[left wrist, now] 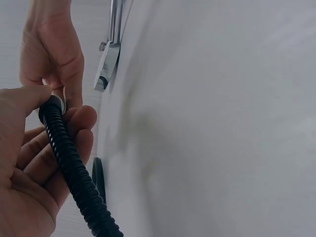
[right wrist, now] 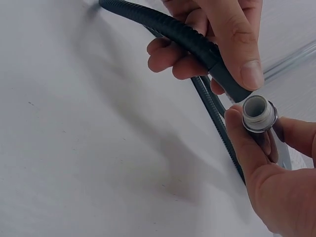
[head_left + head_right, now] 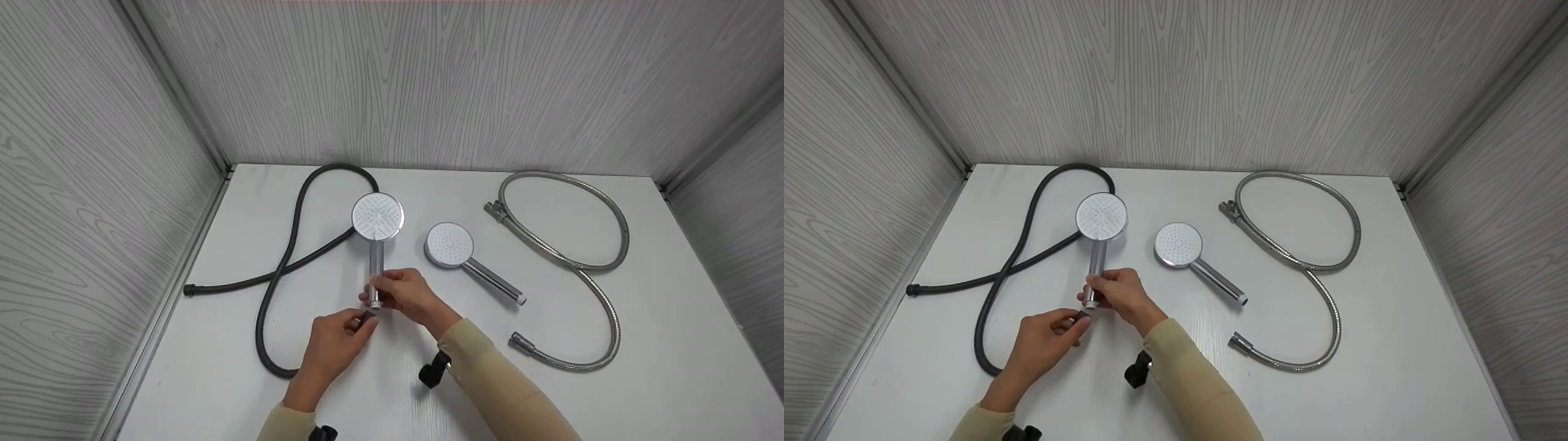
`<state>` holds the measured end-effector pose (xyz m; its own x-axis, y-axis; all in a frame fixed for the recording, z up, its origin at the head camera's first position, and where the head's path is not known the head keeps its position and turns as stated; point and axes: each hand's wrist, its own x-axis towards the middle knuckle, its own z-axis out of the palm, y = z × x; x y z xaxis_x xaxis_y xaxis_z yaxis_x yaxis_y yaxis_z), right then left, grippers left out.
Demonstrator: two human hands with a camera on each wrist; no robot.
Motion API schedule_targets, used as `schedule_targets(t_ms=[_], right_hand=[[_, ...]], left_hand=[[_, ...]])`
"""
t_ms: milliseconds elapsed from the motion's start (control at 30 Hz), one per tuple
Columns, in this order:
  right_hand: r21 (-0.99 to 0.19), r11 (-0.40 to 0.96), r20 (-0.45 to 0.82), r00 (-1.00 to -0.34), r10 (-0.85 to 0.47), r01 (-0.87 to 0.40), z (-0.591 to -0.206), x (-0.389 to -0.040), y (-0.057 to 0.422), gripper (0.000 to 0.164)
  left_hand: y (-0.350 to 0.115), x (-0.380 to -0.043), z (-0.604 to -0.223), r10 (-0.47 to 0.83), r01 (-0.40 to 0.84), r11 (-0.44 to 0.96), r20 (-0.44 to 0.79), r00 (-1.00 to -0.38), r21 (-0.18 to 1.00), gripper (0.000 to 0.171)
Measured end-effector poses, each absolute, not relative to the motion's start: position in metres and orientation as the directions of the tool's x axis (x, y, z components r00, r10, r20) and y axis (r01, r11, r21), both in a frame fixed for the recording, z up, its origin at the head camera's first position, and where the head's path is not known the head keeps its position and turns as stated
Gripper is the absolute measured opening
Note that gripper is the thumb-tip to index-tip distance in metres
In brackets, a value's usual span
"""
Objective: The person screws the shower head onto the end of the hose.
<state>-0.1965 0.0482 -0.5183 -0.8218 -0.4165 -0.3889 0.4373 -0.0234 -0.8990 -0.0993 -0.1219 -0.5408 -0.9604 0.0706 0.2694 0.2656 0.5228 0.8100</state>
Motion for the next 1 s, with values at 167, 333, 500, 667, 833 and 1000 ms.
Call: schedule_targets(t_ms=[167, 333, 500, 667, 833, 1000], right_hand=[[-0.896, -0.027, -0.394, -0.822, -0.410, 0.443, -0.520, -0.197, 0.046, 0.032], [-0.895, -0.038, -0.394, -0.828, -0.399, 0.444, -0.520, -0.196, 0.044, 0.032], [-0.898, -0.058, -0.381, -0.837, -0.394, 0.436, -0.520, -0.194, 0.043, 0.036], [-0.904, -0.065, -0.369, -0.847, -0.381, 0.423, -0.522, -0.194, 0.041, 0.036], [-0.903, -0.063, -0.378, -0.854, -0.359, 0.426, -0.522, -0.194, 0.040, 0.036], [-0.905, -0.051, -0.383, -0.861, -0.336, 0.423, -0.523, -0.194, 0.038, 0.035]], left_hand=[[-0.119, -0.100, -0.539, 0.052, 0.235, 0.536, 0.246, -0.968, 0.811, 0.015], [-0.114, -0.101, -0.539, 0.025, 0.217, 0.566, 0.247, -0.969, 0.795, 0.017], [-0.108, -0.102, -0.539, -0.025, 0.207, 0.590, 0.274, -0.962, 0.780, 0.015], [-0.103, -0.103, -0.540, -0.067, 0.198, 0.602, 0.296, -0.953, 0.773, 0.013], [-0.100, -0.103, -0.540, -0.103, 0.181, 0.607, 0.302, -0.948, 0.774, 0.014], [-0.098, -0.103, -0.539, -0.127, 0.125, 0.588, 0.244, -0.961, 0.799, 0.016]])
